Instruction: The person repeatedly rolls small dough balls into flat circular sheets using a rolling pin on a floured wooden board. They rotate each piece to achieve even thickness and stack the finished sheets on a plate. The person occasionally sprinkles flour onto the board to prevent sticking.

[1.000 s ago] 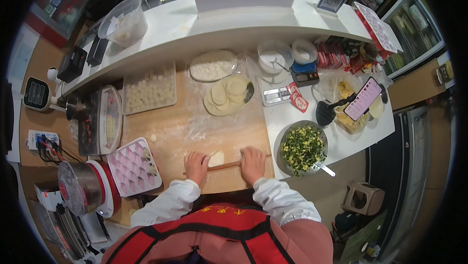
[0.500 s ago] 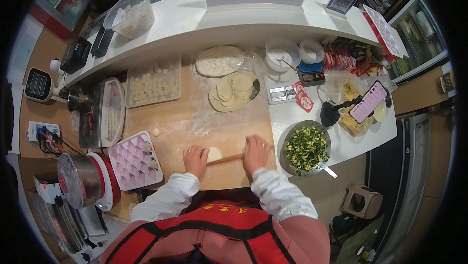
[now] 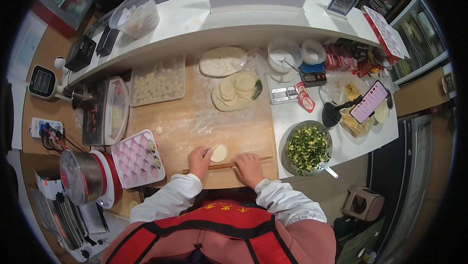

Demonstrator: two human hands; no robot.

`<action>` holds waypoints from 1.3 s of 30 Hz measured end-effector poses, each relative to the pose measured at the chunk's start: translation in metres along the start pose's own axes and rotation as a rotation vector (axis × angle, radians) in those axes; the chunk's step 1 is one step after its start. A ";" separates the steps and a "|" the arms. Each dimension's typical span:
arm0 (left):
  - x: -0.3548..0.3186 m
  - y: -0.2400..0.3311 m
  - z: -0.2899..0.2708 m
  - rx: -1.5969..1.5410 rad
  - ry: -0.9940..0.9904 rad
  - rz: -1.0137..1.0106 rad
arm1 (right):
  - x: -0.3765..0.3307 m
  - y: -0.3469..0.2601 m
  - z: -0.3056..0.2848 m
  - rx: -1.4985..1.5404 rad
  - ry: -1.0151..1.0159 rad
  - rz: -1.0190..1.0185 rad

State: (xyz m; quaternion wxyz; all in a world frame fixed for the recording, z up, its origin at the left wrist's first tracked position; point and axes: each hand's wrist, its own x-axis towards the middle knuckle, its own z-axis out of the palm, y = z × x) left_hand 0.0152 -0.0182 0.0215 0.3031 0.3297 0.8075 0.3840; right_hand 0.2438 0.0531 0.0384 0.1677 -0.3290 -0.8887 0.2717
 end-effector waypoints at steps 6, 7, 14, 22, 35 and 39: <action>0.024 0.013 0.004 0.322 0.056 0.532 | 0.073 0.014 0.005 -0.004 0.216 0.106; 0.030 0.016 0.000 0.311 0.039 0.580 | 0.072 0.016 0.002 -0.001 0.201 0.111; 0.051 0.067 -0.023 0.190 -0.191 0.760 | 0.015 0.016 -0.010 -0.034 0.100 0.013; 0.112 0.066 -0.042 0.093 0.189 0.343 | 0.014 0.019 -0.007 -0.094 0.070 0.019; 0.056 -0.039 -0.048 0.707 -0.210 0.200 | 0.014 0.021 -0.005 -0.093 0.094 -0.014; 0.068 0.008 -0.027 0.720 0.024 0.304 | 0.014 0.021 -0.006 -0.110 0.107 -0.022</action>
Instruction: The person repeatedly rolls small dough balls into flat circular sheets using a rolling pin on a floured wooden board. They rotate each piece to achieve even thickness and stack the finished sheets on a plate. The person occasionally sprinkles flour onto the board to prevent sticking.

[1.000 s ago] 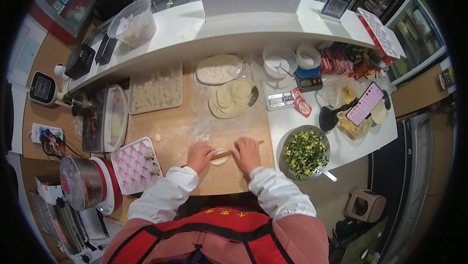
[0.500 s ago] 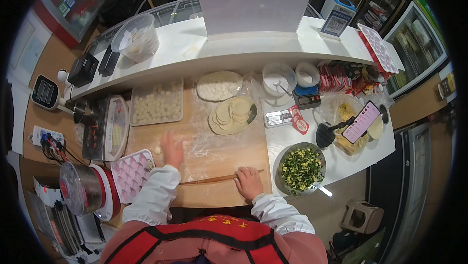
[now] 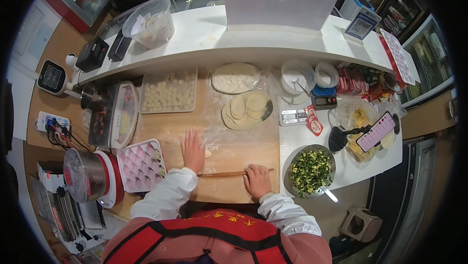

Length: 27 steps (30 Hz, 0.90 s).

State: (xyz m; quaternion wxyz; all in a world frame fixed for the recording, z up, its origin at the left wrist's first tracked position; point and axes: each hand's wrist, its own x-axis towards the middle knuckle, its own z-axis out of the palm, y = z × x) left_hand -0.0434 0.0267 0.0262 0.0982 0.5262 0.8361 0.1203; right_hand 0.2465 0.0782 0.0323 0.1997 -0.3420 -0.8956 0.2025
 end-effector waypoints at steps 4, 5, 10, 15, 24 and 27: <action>0.029 0.034 -0.004 0.080 -0.034 0.098 | -0.001 -0.001 -0.001 -0.012 -0.051 0.024; 0.032 0.039 -0.004 0.087 -0.099 0.103 | 0.000 -0.001 -0.001 -0.017 -0.050 0.026; 0.045 0.043 -0.001 0.089 -0.099 0.223 | 0.000 -0.005 -0.002 -0.030 -0.059 0.061; 0.049 0.030 0.004 -0.022 0.014 0.269 | 0.003 -0.006 0.001 -0.035 -0.006 0.036; -0.006 -0.015 0.003 -0.388 -0.125 0.201 | 0.000 -0.007 -0.001 -0.017 -0.003 0.032; 0.026 -0.017 0.012 -0.330 0.210 0.007 | 0.006 -0.006 0.001 0.002 0.012 0.028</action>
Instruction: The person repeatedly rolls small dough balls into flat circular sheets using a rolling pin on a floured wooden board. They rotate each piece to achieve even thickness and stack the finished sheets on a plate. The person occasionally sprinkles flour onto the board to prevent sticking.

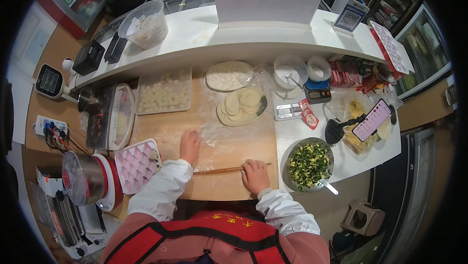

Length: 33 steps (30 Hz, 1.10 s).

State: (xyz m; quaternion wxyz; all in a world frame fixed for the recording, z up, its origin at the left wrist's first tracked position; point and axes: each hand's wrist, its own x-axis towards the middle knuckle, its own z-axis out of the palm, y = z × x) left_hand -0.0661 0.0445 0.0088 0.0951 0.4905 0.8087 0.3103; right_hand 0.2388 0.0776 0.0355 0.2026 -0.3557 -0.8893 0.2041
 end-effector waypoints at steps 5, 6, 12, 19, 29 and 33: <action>0.026 0.032 0.042 -0.300 -0.036 -0.077 | -0.003 0.006 0.008 0.060 0.063 0.025; 0.016 0.043 0.047 -0.205 -0.087 0.004 | -0.005 0.007 0.008 0.070 0.055 0.048; -0.048 0.088 0.047 -0.121 -0.114 0.255 | 0.019 0.019 0.004 -0.060 0.026 0.285; -0.034 0.087 0.044 -0.163 -0.055 0.303 | 0.072 0.025 0.010 -0.143 0.171 0.382; -0.044 0.088 0.044 -0.148 -0.151 0.395 | 0.066 0.013 0.010 -0.136 0.238 0.397; -0.047 0.082 0.046 -0.145 -0.152 0.254 | 0.065 0.019 0.018 -0.154 0.213 0.359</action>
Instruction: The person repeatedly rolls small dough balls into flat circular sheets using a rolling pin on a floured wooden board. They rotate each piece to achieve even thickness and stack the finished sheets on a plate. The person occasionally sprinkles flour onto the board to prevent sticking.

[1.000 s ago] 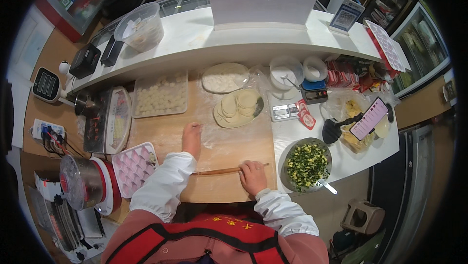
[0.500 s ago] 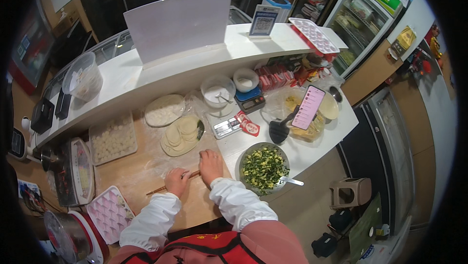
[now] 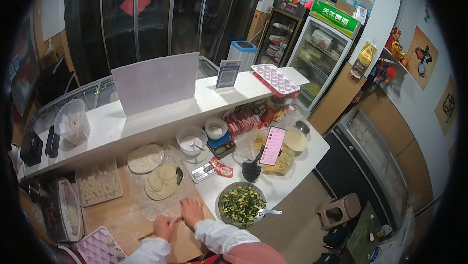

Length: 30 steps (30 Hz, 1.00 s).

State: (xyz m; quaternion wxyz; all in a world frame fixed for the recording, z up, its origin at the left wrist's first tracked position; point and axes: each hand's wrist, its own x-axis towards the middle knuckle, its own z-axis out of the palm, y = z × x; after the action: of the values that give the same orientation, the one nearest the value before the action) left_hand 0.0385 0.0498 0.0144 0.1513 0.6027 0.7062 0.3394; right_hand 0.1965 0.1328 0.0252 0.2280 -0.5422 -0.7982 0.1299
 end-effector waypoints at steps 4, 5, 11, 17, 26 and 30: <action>-0.009 -0.006 0.003 -0.064 -0.016 0.141 | -0.009 0.001 0.001 0.015 -0.129 -0.019; -0.008 -0.008 0.004 -0.010 -0.015 0.169 | -0.010 0.001 0.000 0.014 -0.232 0.035; -0.003 -0.021 0.014 0.094 0.064 0.065 | 0.000 -0.003 -0.002 0.011 0.000 0.052; -0.010 -0.021 0.014 0.076 0.040 0.165 | -0.001 -0.001 0.001 -0.045 -0.215 0.035; -0.013 -0.011 0.001 -0.058 -0.011 -0.095 | -0.007 -0.001 0.005 -0.021 -0.131 0.027; -0.014 -0.007 -0.003 0.104 -0.012 0.028 | -0.005 -0.003 0.006 0.001 -0.053 0.008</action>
State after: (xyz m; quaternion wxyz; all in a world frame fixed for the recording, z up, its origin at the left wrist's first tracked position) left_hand 0.0348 0.0348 0.0092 0.1193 0.6217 0.7133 0.3008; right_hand 0.1930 0.1271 0.0203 0.2065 -0.5415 -0.8018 0.1457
